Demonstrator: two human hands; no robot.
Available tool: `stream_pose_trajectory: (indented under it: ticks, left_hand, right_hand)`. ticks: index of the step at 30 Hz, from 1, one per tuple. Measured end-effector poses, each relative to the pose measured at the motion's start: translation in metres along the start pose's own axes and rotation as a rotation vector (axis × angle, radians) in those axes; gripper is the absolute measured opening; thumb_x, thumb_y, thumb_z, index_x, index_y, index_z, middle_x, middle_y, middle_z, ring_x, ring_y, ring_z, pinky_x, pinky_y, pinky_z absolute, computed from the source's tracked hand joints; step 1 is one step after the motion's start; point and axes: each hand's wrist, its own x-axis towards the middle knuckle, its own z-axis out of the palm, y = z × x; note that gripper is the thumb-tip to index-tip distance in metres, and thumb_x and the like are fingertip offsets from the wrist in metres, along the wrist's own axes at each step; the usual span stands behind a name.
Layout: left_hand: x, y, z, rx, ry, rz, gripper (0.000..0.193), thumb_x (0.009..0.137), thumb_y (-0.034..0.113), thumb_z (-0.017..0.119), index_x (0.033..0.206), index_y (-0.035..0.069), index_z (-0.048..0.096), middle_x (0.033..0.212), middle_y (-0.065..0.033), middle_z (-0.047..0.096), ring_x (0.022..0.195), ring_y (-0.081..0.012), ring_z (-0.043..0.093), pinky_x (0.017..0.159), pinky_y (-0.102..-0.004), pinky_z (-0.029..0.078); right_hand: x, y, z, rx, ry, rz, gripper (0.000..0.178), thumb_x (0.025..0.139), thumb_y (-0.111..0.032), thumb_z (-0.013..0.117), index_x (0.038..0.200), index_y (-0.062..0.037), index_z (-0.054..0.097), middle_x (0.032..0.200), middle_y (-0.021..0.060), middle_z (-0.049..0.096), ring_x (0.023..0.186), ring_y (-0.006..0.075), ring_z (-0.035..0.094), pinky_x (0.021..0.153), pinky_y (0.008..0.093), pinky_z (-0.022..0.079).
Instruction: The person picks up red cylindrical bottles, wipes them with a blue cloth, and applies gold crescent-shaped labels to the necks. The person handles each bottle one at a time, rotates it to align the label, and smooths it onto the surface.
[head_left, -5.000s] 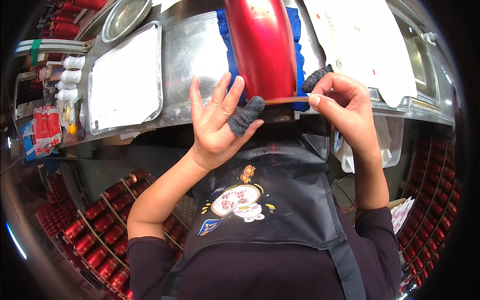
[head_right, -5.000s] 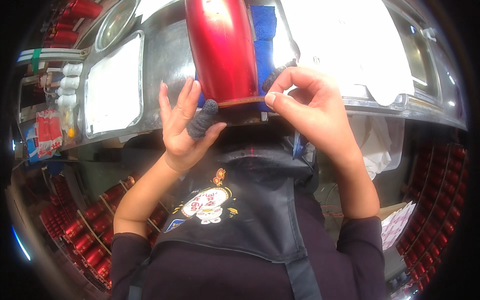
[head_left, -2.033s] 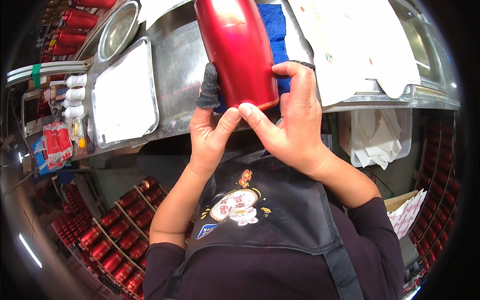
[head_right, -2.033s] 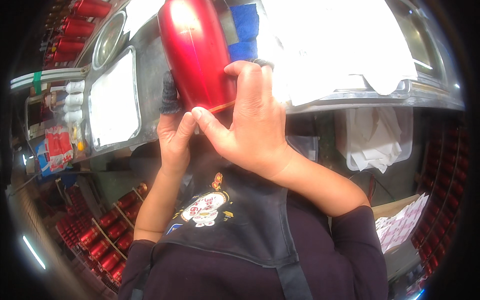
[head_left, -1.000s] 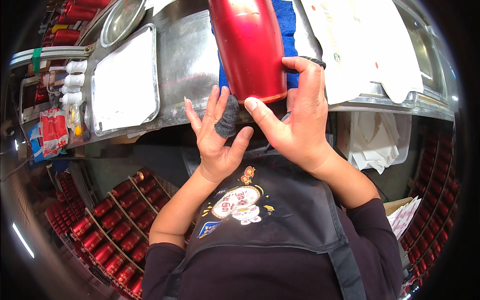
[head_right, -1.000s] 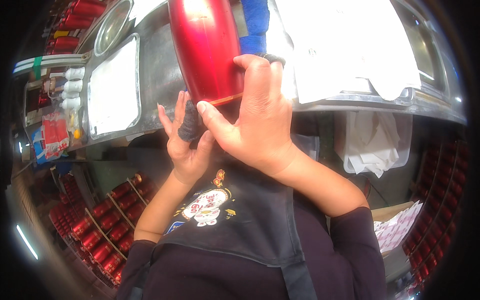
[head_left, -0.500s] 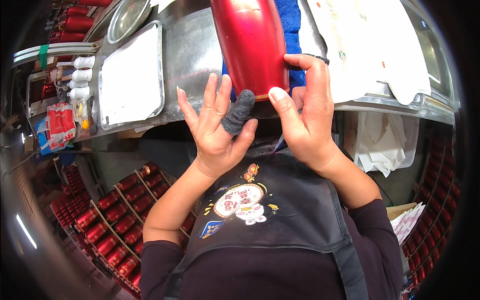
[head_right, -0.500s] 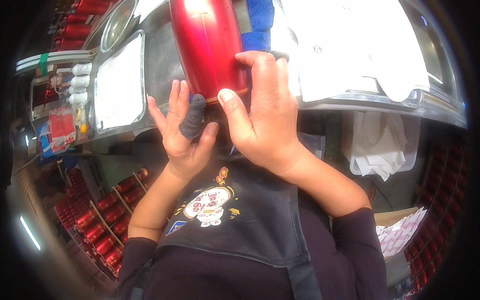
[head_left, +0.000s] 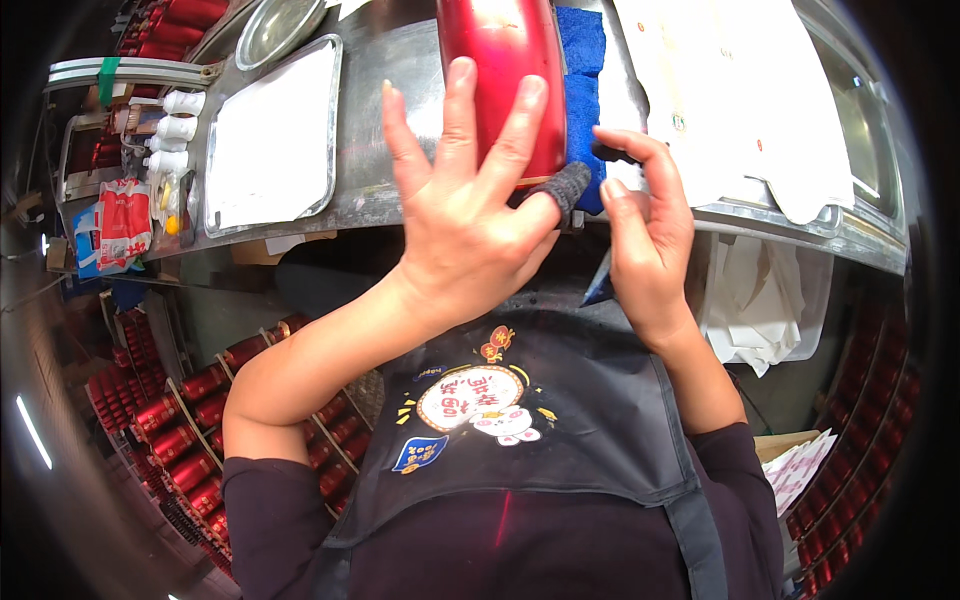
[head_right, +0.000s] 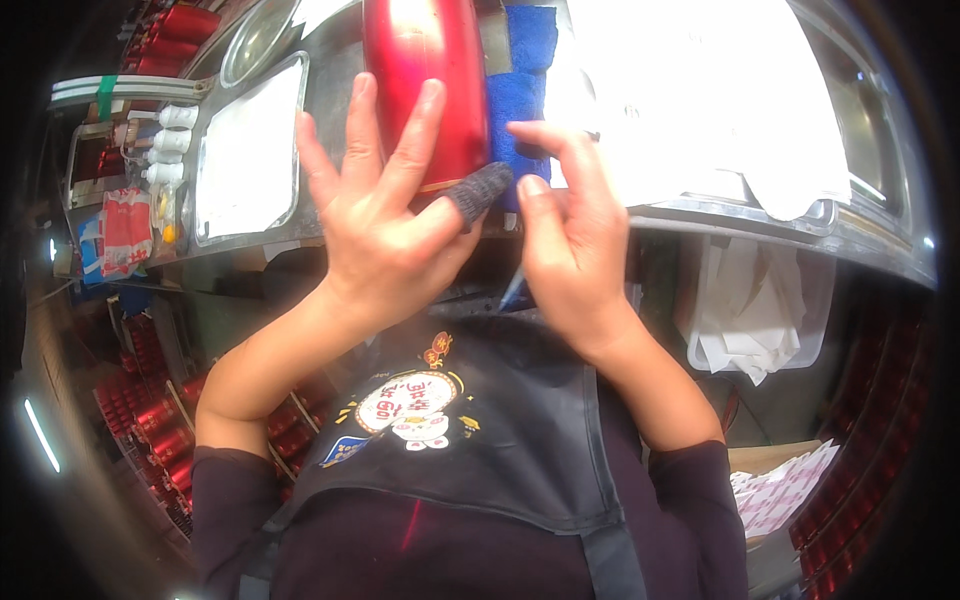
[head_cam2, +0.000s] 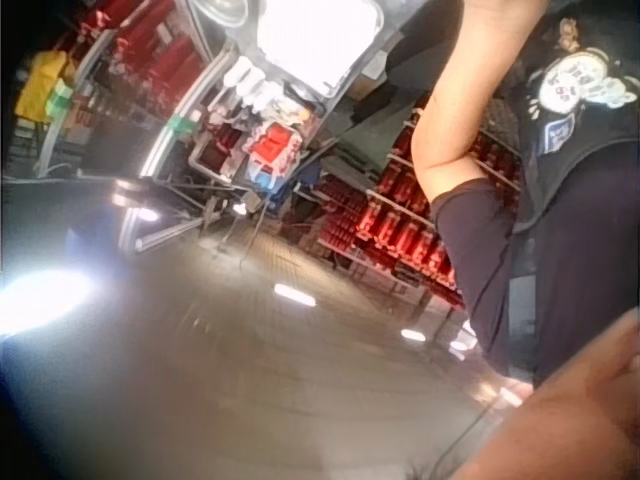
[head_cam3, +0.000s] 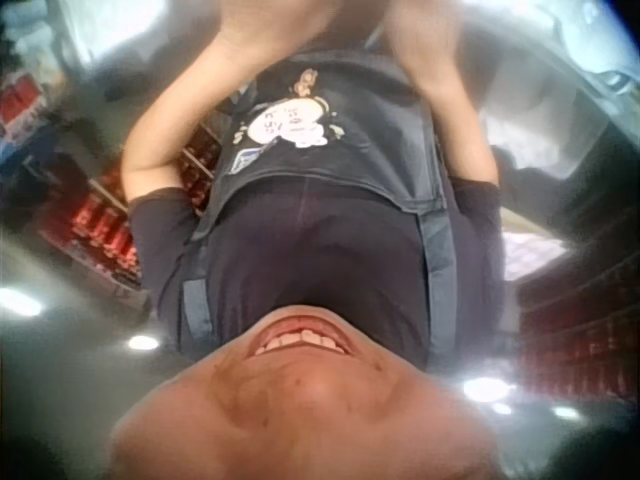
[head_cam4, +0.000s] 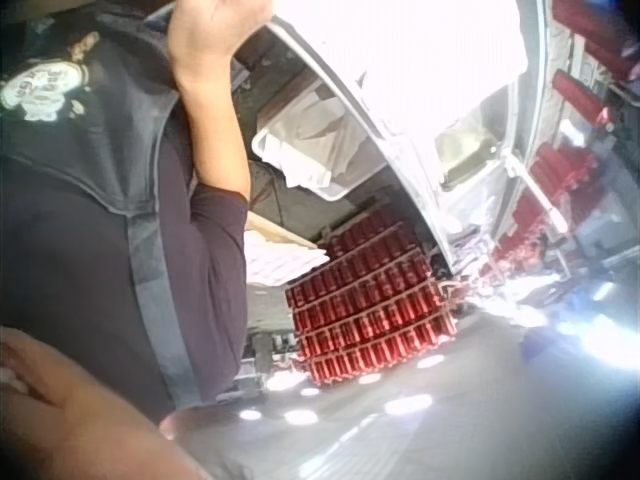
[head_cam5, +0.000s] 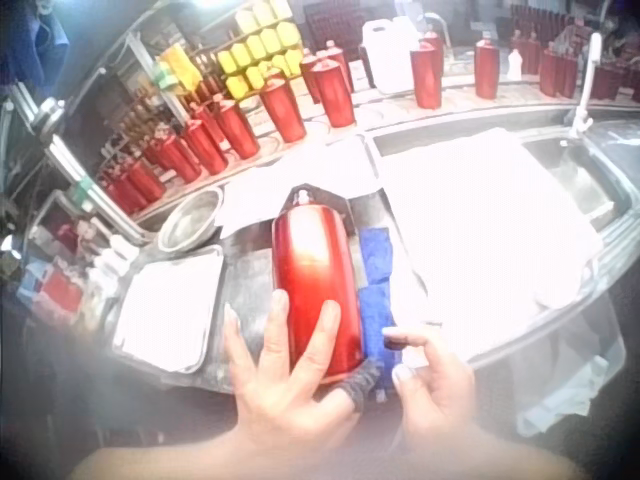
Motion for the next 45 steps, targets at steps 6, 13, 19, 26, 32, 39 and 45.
stream_pose_trajectory:
  ticks: [6,13,19,26,32,39,45]
  left_hand:
    - [-0.003,-0.009,-0.009,-0.208,0.128,-0.166,0.039,0.070,0.006,0.076,0.109,0.005,0.074,0.149,-0.0229,0.049,0.144,-0.0447,0.035,0.119,-0.0604,0.004]
    - [0.011,-0.013,0.016,-0.011,-0.006,0.017,0.074,0.071,0.004,0.076,0.140,-0.001,0.050,0.146,-0.0181,0.052,0.143,-0.0391,0.040,0.118,-0.0602,0.017]
    - [-0.014,-0.016,0.030,-0.516,0.268,-0.291,0.066,0.079,0.028,0.081,0.135,0.003,0.055,0.140,-0.0176,0.056,0.136,-0.0377,0.046,0.114,-0.0680,0.017]
    - [-0.039,-0.033,0.042,-0.573,0.050,-0.375,0.055,0.086,0.031,0.076,0.131,0.005,0.057,0.127,-0.0136,0.063,0.132,-0.0362,0.049,0.112,-0.0700,0.009]
    - [-0.022,-0.024,0.040,-0.441,0.237,-0.263,0.069,0.074,0.019,0.083,0.137,0.006,0.059,0.152,-0.0178,0.047,0.142,-0.0414,0.040,0.116,-0.0633,0.009]
    - [-0.018,-0.029,0.039,-0.478,0.291,-0.175,0.064,0.073,0.007,0.078,0.134,0.006,0.062,0.150,-0.0184,0.048,0.142,-0.0355,0.043,0.120,-0.0569,0.013]
    - [-0.018,-0.034,0.044,-0.497,0.260,-0.159,0.061,0.082,0.021,0.075,0.139,0.006,0.058,0.151,-0.0145,0.049,0.144,-0.0334,0.041,0.120,-0.0567,0.011]
  right_hand:
    - [-0.015,-0.011,-0.013,-0.347,-0.069,-0.415,0.035,0.087,0.009,0.054,0.120,0.0024,0.063,0.106,0.0137,0.067,0.070,0.0169,0.060,0.063,0.0276,0.048]
    - [-0.024,0.000,0.005,-0.310,-0.120,-0.337,0.034,0.085,0.011,0.056,0.118,0.0042,0.062,0.105,0.0128,0.068,0.057,0.0122,0.055,0.055,0.0250,0.044]
    - [-0.035,0.008,-0.001,-0.262,-0.167,-0.121,0.033,0.086,0.011,0.056,0.118,0.0040,0.060,0.110,0.0106,0.064,0.061,0.0080,0.053,0.059,0.0209,0.043]
    - [-0.030,0.001,-0.001,-0.474,-0.180,-0.147,0.031,0.083,0.009,0.060,0.113,0.0035,0.062,0.103,0.0147,0.069,0.057,0.0161,0.061,0.056,0.0269,0.049]
    - [-0.022,-0.005,-0.006,-0.611,-0.182,-0.419,0.031,0.083,0.006,0.062,0.113,-0.0025,0.067,0.085,0.0107,0.068,0.054,0.0187,0.057,0.053,0.0317,0.047]
    - [-0.006,-0.019,0.000,-0.776,-0.328,-0.690,0.039,0.070,0.002,0.066,0.108,-0.0038,0.066,0.067,0.0041,0.059,0.050,0.0222,0.058,0.048,0.0344,0.046]
    - [0.010,-0.040,0.031,-0.887,-0.596,-0.644,0.022,0.074,-0.010,0.067,0.089,-0.0080,0.051,0.062,0.0058,0.053,0.052,0.0257,0.060,0.047,0.0374,0.046]
